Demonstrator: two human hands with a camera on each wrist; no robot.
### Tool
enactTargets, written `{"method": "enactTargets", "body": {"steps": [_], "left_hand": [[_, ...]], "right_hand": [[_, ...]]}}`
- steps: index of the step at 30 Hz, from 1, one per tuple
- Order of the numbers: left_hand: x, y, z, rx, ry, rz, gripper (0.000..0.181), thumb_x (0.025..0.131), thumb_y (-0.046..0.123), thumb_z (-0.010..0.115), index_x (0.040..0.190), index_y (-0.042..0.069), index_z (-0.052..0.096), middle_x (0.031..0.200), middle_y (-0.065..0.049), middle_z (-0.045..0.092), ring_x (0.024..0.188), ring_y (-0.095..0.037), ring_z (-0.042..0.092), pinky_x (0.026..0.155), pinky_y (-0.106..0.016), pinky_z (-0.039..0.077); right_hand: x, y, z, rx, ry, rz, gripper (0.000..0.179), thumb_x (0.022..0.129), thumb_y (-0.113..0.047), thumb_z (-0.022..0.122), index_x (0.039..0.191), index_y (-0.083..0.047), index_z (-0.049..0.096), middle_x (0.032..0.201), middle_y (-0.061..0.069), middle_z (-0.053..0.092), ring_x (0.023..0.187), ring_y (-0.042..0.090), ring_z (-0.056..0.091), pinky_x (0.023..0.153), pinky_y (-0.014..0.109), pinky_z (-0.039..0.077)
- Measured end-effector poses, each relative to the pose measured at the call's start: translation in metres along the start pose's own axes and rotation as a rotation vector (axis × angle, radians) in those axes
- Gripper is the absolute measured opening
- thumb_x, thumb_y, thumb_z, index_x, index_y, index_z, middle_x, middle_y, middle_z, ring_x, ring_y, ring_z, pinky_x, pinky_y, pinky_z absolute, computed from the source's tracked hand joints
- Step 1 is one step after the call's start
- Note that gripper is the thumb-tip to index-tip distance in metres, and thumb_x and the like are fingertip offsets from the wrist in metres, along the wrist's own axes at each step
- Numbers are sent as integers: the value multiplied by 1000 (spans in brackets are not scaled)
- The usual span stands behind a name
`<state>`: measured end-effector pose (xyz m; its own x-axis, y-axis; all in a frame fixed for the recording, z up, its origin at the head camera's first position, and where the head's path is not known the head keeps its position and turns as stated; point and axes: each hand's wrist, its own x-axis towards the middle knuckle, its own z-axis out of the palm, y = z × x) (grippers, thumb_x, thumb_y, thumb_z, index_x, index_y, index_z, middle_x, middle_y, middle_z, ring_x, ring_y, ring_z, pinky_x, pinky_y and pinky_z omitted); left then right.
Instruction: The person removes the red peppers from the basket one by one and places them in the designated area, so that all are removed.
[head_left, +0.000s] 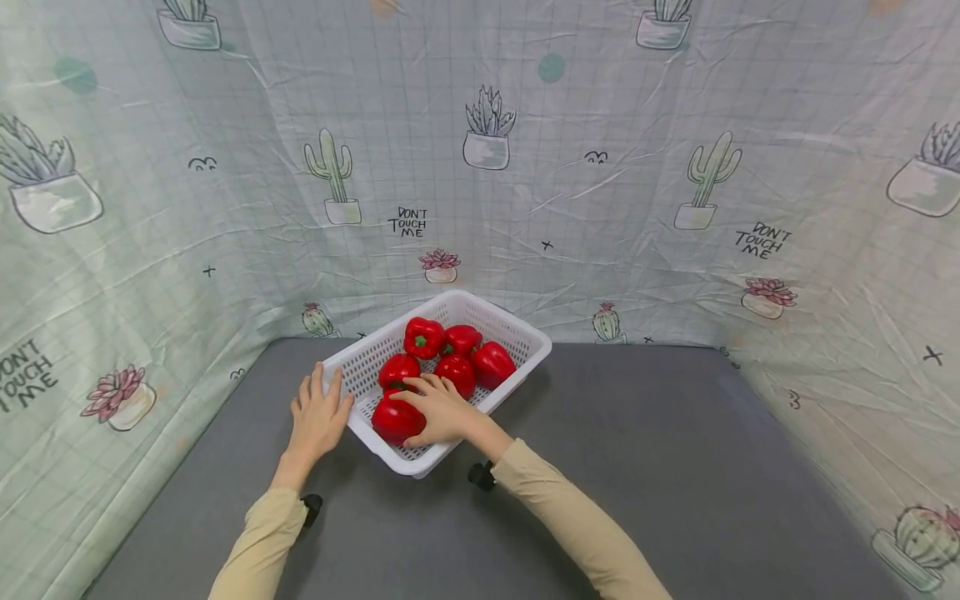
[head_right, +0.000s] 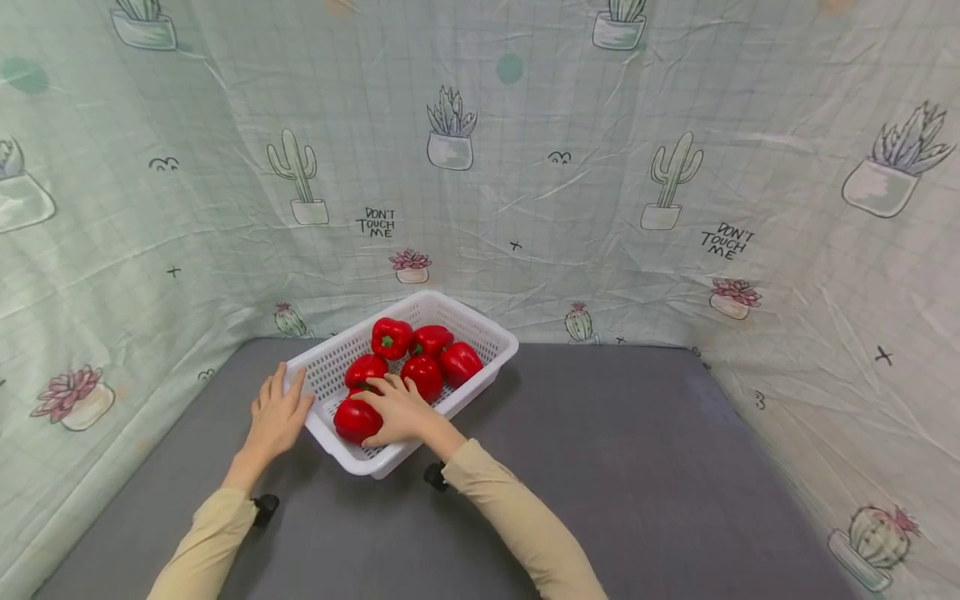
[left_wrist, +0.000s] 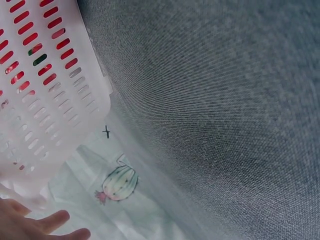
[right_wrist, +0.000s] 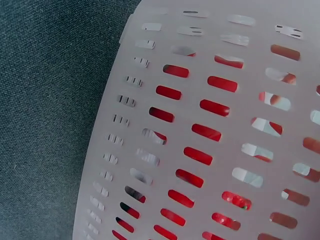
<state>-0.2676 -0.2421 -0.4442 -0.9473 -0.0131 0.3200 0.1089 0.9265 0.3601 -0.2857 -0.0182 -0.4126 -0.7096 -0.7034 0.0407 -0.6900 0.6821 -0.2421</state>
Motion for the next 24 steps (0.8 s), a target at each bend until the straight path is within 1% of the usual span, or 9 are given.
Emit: {"method": "enactTargets", "body": {"steps": [8,16,20,24], "left_hand": [[1,-1,1,-13,-11,-4,54,92,27,38,136,-4,30,144,-29,7,127,-52,11,92,-68,14],[3,-2,0,-21,-13,-5,55,92,27,37,136,-4,29,144,-29,7,127,-51,11,93,-67,14],[2,-1,0,-17,-14,-8,55,92,27,37,137,-4,28,144,-29,7,127,-51,12,93,-66,14],[1,-2,1,-22,-19,-9,55,92,27,38,137,-4,27,145,-29,7,127,-51,11,93,-67,14]], "right_hand": [[8,1,3,-11,-26,-17,78,66,-39,74,134,-32,36,139,-1,38,126,21,30,102,44,30],[17,1,6,-72,-10,-29,81,62,-40,76,133,-32,38,134,0,41,121,20,34,100,41,33],[22,0,9,-67,-2,-9,77,62,-40,77,129,-32,39,134,-1,41,120,19,34,99,41,33],[25,0,14,-61,-11,12,69,64,-39,76,123,-31,40,135,-2,41,119,20,35,99,42,33]]}}
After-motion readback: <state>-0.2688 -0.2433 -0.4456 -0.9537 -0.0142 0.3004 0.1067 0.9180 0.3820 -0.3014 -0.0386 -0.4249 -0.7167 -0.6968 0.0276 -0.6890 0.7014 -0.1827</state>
